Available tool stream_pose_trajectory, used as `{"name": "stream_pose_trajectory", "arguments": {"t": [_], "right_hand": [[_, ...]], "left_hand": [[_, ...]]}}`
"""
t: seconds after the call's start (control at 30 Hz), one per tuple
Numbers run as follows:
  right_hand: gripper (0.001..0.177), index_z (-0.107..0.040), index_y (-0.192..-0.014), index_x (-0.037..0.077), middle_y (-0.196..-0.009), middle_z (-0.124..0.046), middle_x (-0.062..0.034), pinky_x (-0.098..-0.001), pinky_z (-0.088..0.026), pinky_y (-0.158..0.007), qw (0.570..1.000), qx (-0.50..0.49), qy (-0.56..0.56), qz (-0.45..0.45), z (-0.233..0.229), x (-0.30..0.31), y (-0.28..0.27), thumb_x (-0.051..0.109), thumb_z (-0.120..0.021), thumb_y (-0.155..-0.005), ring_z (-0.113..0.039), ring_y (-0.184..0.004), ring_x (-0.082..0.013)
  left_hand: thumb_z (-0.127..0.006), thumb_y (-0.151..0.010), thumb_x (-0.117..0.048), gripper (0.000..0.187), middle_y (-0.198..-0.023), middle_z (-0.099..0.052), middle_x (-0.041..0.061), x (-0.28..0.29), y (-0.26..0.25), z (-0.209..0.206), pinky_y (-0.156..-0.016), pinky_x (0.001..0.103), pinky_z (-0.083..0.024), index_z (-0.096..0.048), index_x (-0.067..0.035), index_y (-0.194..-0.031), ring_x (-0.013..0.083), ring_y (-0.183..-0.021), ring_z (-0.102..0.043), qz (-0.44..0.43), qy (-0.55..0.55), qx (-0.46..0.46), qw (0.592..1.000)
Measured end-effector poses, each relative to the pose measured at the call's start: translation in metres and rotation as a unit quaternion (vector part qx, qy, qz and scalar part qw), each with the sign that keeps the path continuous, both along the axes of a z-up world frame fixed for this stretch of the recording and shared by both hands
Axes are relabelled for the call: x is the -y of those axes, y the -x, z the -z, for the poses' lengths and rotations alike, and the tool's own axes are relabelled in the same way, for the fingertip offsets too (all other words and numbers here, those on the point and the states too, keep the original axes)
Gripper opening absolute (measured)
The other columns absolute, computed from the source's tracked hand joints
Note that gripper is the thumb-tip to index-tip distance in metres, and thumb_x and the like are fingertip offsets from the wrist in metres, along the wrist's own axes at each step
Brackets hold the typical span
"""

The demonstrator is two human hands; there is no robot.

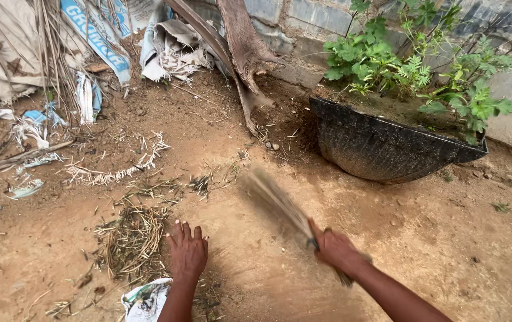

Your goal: The person sweeps debris and dried leaves across a dirt floor using a handheld bundle of sticks, gathering the waste into a pile.

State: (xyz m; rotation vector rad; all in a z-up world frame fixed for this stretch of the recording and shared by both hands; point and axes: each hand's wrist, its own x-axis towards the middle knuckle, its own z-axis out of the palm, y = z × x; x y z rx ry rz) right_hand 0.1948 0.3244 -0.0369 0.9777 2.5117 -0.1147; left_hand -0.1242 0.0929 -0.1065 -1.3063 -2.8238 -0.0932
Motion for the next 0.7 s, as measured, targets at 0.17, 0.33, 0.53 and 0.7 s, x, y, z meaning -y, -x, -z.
{"name": "stream_pose_trajectory", "arguments": {"t": [0.17,0.33,0.53,0.7], "right_hand": [[0.083,0.0,-0.165,0.005,-0.105,-0.071,-0.0162,-0.0284,-0.053,-0.055,0.986,-0.007,-0.07,0.154,0.006,-0.08,0.027,0.02,-0.051,-0.101,-0.063,-0.075,-0.0182],[0.09,0.002,-0.165,0.004,-0.112,-0.071,-0.0162,-0.0284,-0.057,-0.063,0.982,0.025,0.002,0.188,0.074,-0.077,0.062,0.017,-0.057,-0.098,-0.07,-0.087,-0.0189],[0.102,0.002,-0.165,0.004,-0.106,-0.07,-0.0201,-0.0235,-0.041,-0.049,0.992,0.018,-0.055,-0.112,0.082,-0.018,0.054,0.027,-0.066,-0.093,-0.054,-0.076,-0.0206],[0.084,0.002,-0.165,0.015,-0.097,-0.065,-0.0146,-0.023,-0.05,-0.042,0.995,0.001,0.006,0.104,0.008,-0.03,0.043,0.012,-0.051,-0.1,-0.061,-0.06,-0.0151]], "left_hand": [[-0.04,-0.103,-0.045,0.053,-0.161,-0.031,0.021,0.001,-0.008,-0.011,-0.12,0.065,-0.016,-0.047,-0.014,-0.146,0.0389,-0.153,-0.018,0.012,0.043,-0.007,0.999],[-0.039,-0.103,-0.043,0.053,-0.162,-0.025,0.022,0.008,0.003,-0.005,-0.119,0.066,-0.013,-0.044,-0.016,-0.148,0.0405,-0.153,-0.012,-0.006,0.063,-0.009,0.998],[-0.039,-0.103,-0.043,0.053,-0.166,-0.021,0.02,0.017,0.006,-0.007,-0.121,0.065,-0.011,-0.043,-0.018,-0.15,0.0392,-0.156,-0.007,-0.03,0.092,-0.01,0.995],[-0.039,-0.103,-0.043,0.055,-0.165,-0.018,0.022,0.019,0.01,-0.02,-0.12,0.067,-0.01,-0.041,-0.015,-0.151,0.041,-0.155,-0.005,-0.023,0.108,-0.009,0.994]]}}
